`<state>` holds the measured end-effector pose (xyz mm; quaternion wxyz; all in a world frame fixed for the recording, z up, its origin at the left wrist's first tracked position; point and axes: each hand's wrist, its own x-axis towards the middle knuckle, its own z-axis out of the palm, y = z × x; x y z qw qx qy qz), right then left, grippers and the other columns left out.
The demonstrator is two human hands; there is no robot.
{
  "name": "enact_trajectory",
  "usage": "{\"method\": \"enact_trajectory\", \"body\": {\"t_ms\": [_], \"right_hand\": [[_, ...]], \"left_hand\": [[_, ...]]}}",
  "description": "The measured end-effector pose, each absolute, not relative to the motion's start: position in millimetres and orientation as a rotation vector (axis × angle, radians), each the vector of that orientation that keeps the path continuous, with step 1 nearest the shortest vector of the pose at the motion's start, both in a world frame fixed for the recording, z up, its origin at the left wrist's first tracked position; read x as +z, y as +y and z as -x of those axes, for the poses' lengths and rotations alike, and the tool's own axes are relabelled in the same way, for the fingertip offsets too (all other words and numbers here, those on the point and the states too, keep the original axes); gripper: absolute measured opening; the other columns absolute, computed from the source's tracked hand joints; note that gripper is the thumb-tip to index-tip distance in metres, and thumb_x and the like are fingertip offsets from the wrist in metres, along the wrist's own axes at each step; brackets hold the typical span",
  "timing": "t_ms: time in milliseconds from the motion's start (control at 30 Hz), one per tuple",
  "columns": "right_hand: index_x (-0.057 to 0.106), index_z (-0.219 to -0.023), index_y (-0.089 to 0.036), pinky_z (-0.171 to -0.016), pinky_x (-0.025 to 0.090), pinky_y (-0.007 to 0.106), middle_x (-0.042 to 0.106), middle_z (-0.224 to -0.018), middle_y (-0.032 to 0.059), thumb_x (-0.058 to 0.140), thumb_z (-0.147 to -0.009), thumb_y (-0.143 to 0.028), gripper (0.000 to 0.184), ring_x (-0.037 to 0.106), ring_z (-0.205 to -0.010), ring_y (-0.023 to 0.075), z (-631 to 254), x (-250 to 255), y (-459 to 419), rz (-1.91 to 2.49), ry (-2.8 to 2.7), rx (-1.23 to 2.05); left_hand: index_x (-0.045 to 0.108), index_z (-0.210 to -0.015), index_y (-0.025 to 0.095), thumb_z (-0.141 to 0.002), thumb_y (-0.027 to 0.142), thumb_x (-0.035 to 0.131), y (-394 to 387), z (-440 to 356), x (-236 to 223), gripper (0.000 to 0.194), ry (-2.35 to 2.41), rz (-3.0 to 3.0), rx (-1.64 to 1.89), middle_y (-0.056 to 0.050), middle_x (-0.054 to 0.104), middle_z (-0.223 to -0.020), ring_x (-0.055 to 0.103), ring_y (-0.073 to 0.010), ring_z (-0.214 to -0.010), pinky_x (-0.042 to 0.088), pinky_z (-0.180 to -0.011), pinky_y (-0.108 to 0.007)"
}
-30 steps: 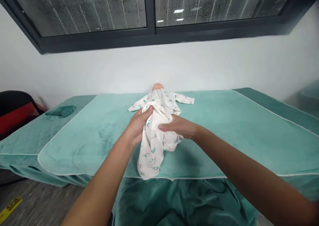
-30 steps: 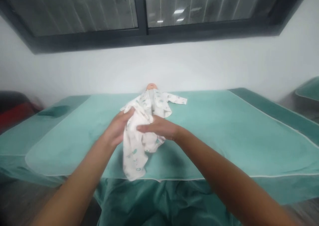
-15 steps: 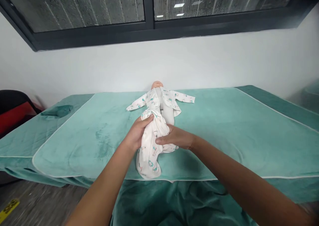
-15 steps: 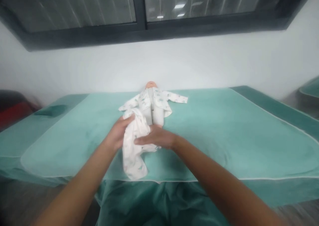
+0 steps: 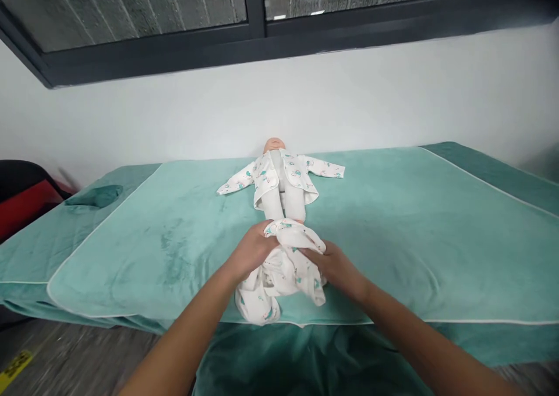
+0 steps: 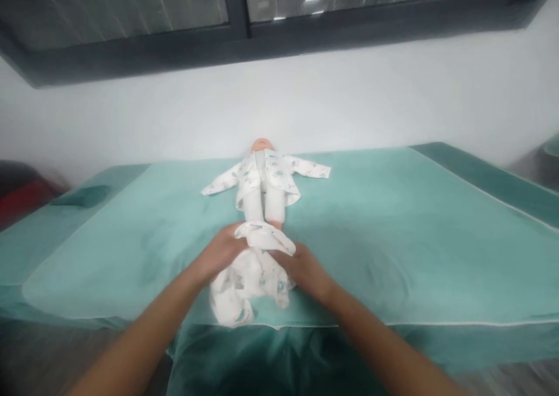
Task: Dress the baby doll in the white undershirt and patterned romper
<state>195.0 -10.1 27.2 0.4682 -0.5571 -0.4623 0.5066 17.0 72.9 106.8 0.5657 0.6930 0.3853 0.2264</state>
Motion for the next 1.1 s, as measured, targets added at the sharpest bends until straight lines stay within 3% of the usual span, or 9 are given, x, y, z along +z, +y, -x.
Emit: {"method": "enact_trajectory", "body": {"t_ms": [100,200,433,633,833,1100], "right_hand": [[0.068,-0.097,-0.023,-0.085,0.046,0.045,0.071,-0.097,0.0051,0.062,-0.082,-0.043,0.026,0.061,-0.094,0.0290,-201,22,1,1.519,-1.105,0.929],[0.066,-0.088,-0.023,-0.087,0.045,0.046,0.069,-0.094,0.0056,0.063,-0.080,-0.037,0.017,0.060,-0.091,0.0295,-208,17,13,1.500,-1.193,0.851],[0.063,-0.108,-0.027,-0.097,0.042,0.045,0.066,-0.111,0.0067,0.059,-0.085,-0.038,0.026,0.057,-0.107,0.0282,-212,11,16,1.307,-1.213,0.901],[0.055,-0.085,-0.023,-0.079,0.045,0.036,0.060,-0.087,0.0021,0.056,-0.083,-0.042,0.019,0.055,-0.084,0.0221,-223,12,28,1.200,-1.095,0.787],[0.057,-0.088,-0.024,-0.078,0.042,0.033,0.062,-0.089,0.0009,0.051,-0.080,-0.040,0.018,0.053,-0.087,0.0224,-228,11,64,1.337,-1.060,0.615],[0.058,-0.089,-0.023,-0.080,0.042,0.031,0.063,-0.094,0.0004,0.046,-0.079,-0.031,0.018,0.053,-0.087,0.0190,-231,15,100,1.348,-0.924,0.605]], "left_hand": [[0.067,-0.079,0.019,-0.076,0.027,0.059,82,-37,97,0.012,1.028,-1.852,0.591,-0.004,0.071,-0.083,0.064,-0.0256,-0.087,0.049,-0.078,-0.034],[0.064,-0.072,0.021,-0.074,0.023,0.057,92,-47,95,0.007,1.038,-2.019,0.496,-0.006,0.070,-0.083,0.063,-0.0276,-0.090,0.048,-0.082,-0.036],[0.069,-0.088,0.022,-0.072,0.024,0.059,92,-50,106,0.020,0.826,-1.893,0.383,-0.005,0.073,-0.098,0.063,-0.0286,-0.102,0.048,-0.089,-0.037],[0.068,-0.101,0.017,-0.067,0.022,0.065,99,-49,116,0.034,0.831,-1.555,0.375,-0.006,0.072,-0.088,0.066,-0.0230,-0.083,0.052,-0.074,-0.033],[0.069,-0.087,0.016,-0.062,0.016,0.058,129,-62,121,0.027,0.974,-1.643,0.482,-0.003,0.068,-0.077,0.061,-0.0183,-0.071,0.048,-0.068,-0.029],[0.071,-0.091,0.019,-0.064,0.011,0.048,170,-92,98,0.037,1.019,-2.041,0.935,-0.002,0.072,-0.098,0.062,-0.0212,-0.098,0.043,-0.093,-0.031]]}}
